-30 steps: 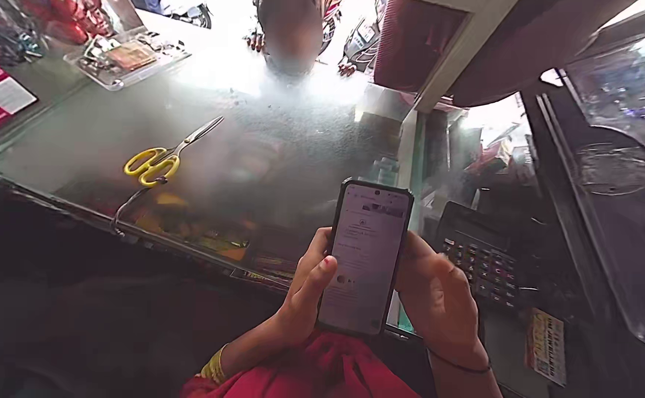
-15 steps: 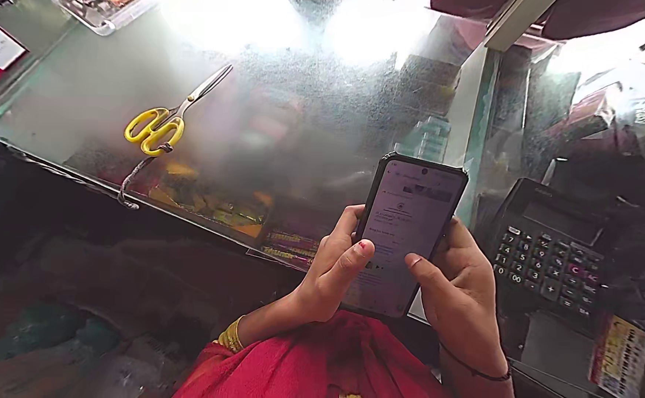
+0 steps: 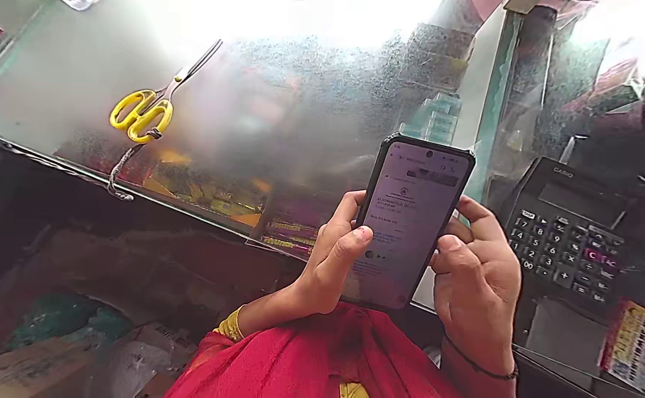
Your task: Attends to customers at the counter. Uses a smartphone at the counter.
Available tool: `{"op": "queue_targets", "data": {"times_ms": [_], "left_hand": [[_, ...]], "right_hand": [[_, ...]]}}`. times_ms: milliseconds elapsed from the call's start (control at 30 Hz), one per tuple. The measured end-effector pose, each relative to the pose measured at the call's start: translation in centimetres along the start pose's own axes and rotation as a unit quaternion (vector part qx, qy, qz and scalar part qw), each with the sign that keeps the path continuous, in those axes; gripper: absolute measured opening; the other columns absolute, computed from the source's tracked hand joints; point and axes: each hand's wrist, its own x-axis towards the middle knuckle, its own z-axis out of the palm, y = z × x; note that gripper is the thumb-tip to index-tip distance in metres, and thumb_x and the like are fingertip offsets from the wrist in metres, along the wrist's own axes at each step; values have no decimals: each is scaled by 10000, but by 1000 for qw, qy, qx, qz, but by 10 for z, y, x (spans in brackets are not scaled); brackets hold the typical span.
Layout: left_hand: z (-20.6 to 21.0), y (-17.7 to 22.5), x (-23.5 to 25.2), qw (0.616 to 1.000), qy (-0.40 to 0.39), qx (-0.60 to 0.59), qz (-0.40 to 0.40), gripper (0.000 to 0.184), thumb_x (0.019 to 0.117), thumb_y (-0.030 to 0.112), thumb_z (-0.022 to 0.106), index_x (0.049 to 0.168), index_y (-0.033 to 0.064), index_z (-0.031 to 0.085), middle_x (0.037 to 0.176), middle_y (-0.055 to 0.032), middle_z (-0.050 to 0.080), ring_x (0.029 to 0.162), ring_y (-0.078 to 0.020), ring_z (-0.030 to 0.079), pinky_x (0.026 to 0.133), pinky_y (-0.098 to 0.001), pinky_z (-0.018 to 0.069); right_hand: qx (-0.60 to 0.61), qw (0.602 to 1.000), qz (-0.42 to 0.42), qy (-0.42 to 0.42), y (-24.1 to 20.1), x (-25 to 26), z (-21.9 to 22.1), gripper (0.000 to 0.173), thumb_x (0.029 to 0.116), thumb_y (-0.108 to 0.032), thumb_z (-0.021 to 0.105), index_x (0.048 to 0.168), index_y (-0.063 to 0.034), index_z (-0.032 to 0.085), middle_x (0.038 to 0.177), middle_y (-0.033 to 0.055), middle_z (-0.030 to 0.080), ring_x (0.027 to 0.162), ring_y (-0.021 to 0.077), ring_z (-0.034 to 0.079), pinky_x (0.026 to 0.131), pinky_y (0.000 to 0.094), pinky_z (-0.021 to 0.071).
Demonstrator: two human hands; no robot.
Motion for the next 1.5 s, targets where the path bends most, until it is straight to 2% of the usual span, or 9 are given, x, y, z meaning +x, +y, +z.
{"op": "queue_targets", "data": {"times_ms": [167, 267, 367, 500, 1067, 1200, 1333, 1433, 1500], "left_hand": [[0, 0, 0, 1000, 6, -11, -5, 476, 1001, 350, 369, 1368, 57, 452, 1055, 66, 642, 954, 25, 635, 859, -206, 555], [0, 0, 0, 1000, 3, -18, -5, 457, 1000, 345, 371, 1357, 73, 458, 1059, 69, 642, 953, 24, 640, 850, -207, 561], [0, 1, 0, 1000, 1, -21, -3, 442, 996, 315, 364, 1347, 65, 458, 1066, 60, 636, 964, 18, 639, 855, -214, 561], [-1, 1, 1, 1000, -3, -23, -4, 450, 989, 297, 359, 1354, 50, 447, 1063, 55, 636, 956, 18, 643, 849, -213, 564], [-2, 0, 2, 1000, -11, -28, -3, 437, 1002, 320, 372, 1346, 63, 452, 1061, 64, 641, 952, 23, 644, 851, -208, 564], [-1, 0, 2, 1000, -4, -21, -8, 478, 1009, 365, 383, 1357, 47, 460, 1046, 64, 648, 950, 26, 638, 861, -217, 556], [0, 1, 1, 1000, -2, -24, -14, 473, 1007, 364, 385, 1341, 38, 462, 1050, 60, 621, 978, 31, 616, 903, -222, 533], [-1, 1, 1, 1000, -3, -26, -17, 469, 1009, 377, 390, 1347, 61, 467, 1040, 72, 636, 943, 26, 632, 859, -217, 554], [-1, 0, 1, 999, -1, -29, -14, 461, 1009, 396, 403, 1346, 90, 476, 1035, 83, 648, 915, 24, 644, 820, -209, 568]], "right_hand": [[-51, 996, -28, 63, 0, -4, -13, 375, 1034, -401, 549, 1338, -211, 439, 1205, -136, 706, 1060, 79, 716, 836, 276, 634], [-19, 995, -66, 69, 5, -7, -21, 309, 1010, -256, 547, 1307, -223, 466, 1239, -84, 711, 1061, 129, 727, 807, 302, 645], [-17, 990, -106, 92, 9, -9, -22, 414, 864, -11, 470, 1213, -230, 508, 1192, -79, 711, 1057, 130, 724, 788, 304, 650], [-66, 981, -132, 129, 14, -12, -19, 433, 825, 95, 419, 1094, -233, 509, 1084, -123, 690, 963, 66, 716, 770, 262, 644], [-79, 976, -130, 154, 16, -11, -18, 419, 835, 70, 427, 1112, -222, 545, 1178, -108, 673, 1083, 86, 682, 896, 311, 612], [-65, 975, -151, 147, 18, -12, -21, 392, 836, 25, 509, 1126, -232, 564, 1165, -109, 658, 1113, 96, 661, 963, 327, 583], [-61, 973, -168, 144, 20, -11, -23, 363, 824, 15, 511, 1075, -236, 590, 1104, -122, 642, 1086, 80, 649, 969, 324, 569], [-93, 967, -173, 165, 19, -11, -23, 339, 840, 36, 491, 996, -254, 572, 1007, -143, 612, 998, 43, 634, 939, 313, 568], [-103, 964, -173, 174, 19, -10, -21, 363, 825, 53, 489, 1004, -256, 556, 1018, -149, 606, 1013, 33, 630, 936, 298, 571]]}}
